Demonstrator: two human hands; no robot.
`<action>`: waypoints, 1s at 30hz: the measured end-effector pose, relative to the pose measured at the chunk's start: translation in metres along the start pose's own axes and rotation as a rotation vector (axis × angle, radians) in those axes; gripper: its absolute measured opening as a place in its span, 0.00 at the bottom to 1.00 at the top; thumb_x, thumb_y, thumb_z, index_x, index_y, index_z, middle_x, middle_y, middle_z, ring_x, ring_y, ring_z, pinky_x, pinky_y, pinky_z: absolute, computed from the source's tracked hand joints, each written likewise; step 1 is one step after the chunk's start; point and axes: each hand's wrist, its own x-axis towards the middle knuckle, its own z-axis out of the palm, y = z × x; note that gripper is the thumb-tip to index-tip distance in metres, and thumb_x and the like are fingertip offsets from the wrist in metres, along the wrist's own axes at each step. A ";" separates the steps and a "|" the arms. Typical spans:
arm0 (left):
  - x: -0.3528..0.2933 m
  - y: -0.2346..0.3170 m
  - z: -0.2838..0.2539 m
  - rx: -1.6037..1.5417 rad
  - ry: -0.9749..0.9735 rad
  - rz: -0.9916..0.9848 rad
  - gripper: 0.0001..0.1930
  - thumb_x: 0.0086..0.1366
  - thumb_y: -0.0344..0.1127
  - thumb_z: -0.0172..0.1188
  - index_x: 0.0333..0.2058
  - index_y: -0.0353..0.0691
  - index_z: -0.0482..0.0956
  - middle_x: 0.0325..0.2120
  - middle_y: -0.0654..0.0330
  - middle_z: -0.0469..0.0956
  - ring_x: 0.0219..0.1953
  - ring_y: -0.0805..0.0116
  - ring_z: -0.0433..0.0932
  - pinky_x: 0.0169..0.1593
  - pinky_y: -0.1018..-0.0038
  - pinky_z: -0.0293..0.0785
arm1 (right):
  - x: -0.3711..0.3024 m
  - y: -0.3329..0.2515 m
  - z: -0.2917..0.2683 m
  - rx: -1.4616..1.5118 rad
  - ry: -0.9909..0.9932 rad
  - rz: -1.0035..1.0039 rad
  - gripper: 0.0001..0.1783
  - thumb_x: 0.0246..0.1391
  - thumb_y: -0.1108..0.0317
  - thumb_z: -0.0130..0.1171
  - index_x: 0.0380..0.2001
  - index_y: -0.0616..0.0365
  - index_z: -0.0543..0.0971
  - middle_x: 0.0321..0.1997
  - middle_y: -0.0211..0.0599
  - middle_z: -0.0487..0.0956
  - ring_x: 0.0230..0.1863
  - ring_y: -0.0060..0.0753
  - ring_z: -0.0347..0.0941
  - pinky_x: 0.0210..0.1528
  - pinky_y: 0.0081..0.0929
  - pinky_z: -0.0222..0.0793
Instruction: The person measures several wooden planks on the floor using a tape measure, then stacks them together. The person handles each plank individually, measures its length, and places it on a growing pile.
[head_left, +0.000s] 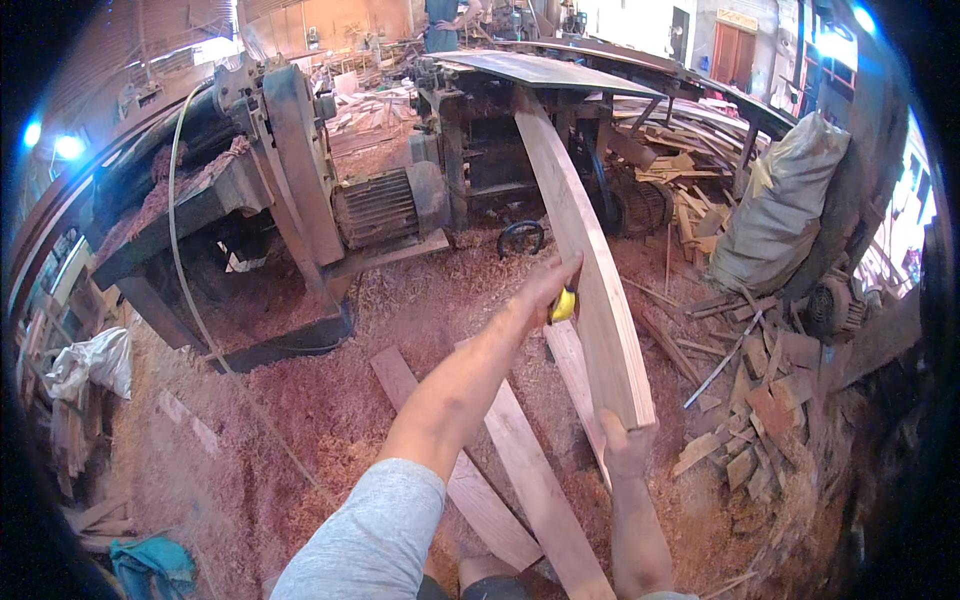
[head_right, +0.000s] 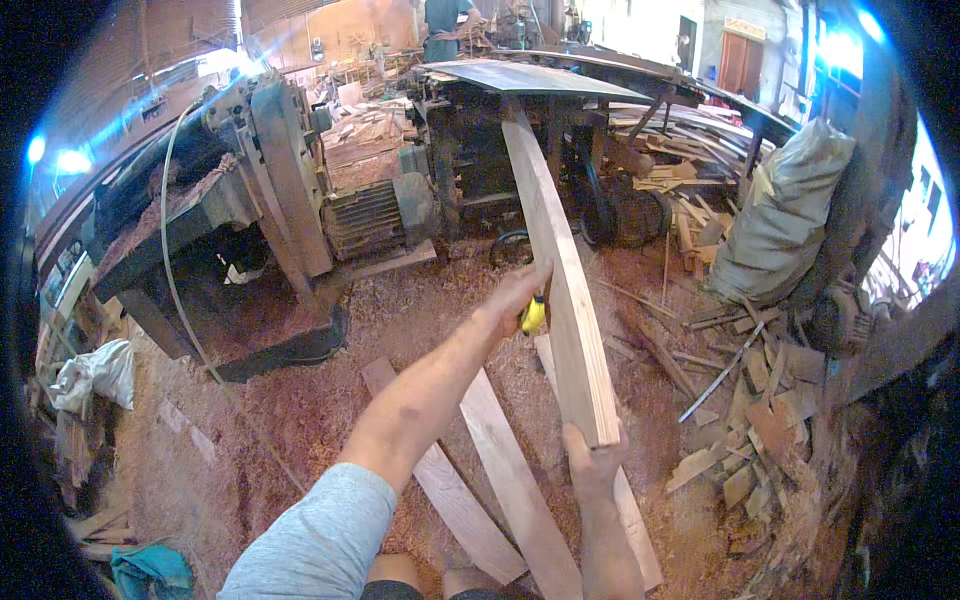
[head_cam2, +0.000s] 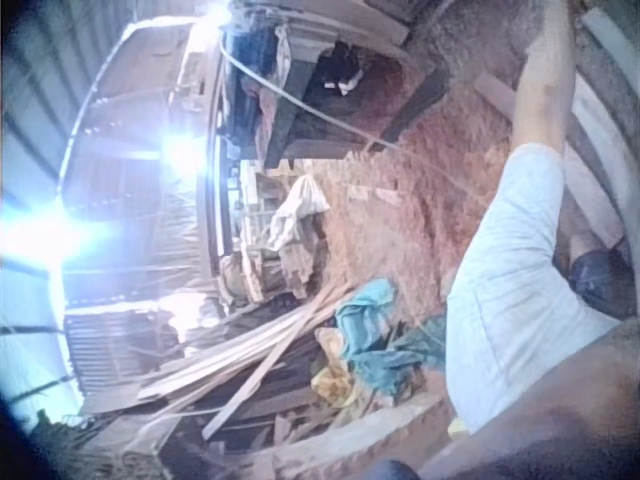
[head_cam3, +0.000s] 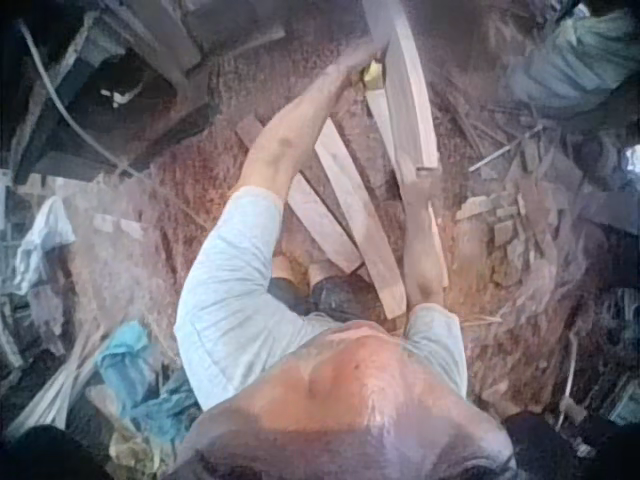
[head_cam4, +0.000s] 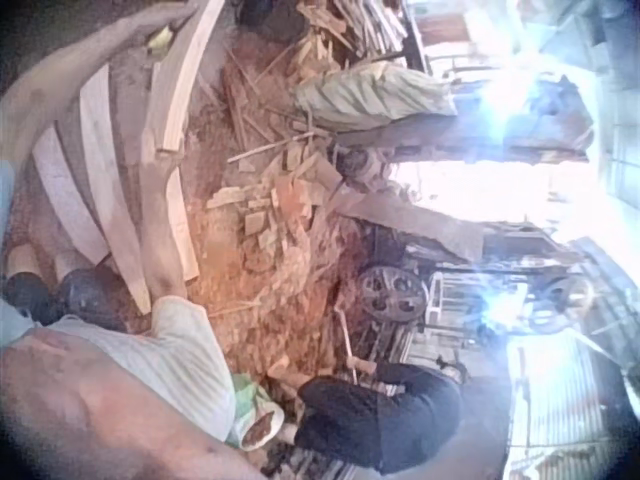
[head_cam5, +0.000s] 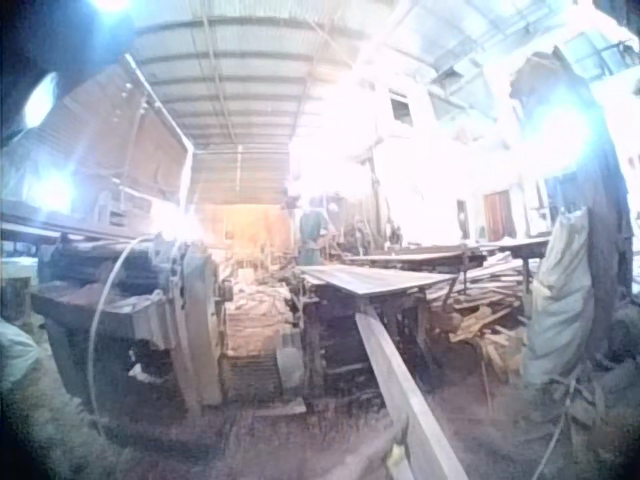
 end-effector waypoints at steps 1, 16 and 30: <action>0.009 0.012 -0.006 -0.004 -0.009 -0.018 0.22 0.70 0.53 0.54 0.50 0.41 0.75 0.41 0.60 0.80 0.39 0.71 0.78 0.42 0.70 0.77 | 0.014 0.007 0.010 -0.033 0.037 -0.055 0.24 0.44 0.76 0.64 0.47 0.67 0.75 0.44 0.40 0.79 0.45 0.32 0.76 0.47 0.30 0.72; -0.022 -0.010 -0.053 0.175 0.167 0.056 0.33 0.69 0.58 0.51 0.62 0.38 0.66 0.43 0.58 0.83 0.45 0.72 0.75 0.42 0.72 0.73 | 0.113 -0.126 0.029 -0.251 0.224 -0.090 0.35 0.31 0.74 0.57 0.50 0.71 0.70 0.45 0.43 0.75 0.43 0.36 0.73 0.48 0.31 0.71; -0.329 -0.225 -0.170 -0.241 0.595 -0.451 0.27 0.74 0.54 0.44 0.58 0.37 0.68 0.36 0.51 0.83 0.17 0.80 0.67 0.26 0.82 0.69 | 0.227 -0.124 -0.011 -0.119 0.034 -0.178 0.05 0.32 0.77 0.56 0.20 0.61 0.75 0.16 0.25 0.69 0.18 0.18 0.63 0.24 0.21 0.56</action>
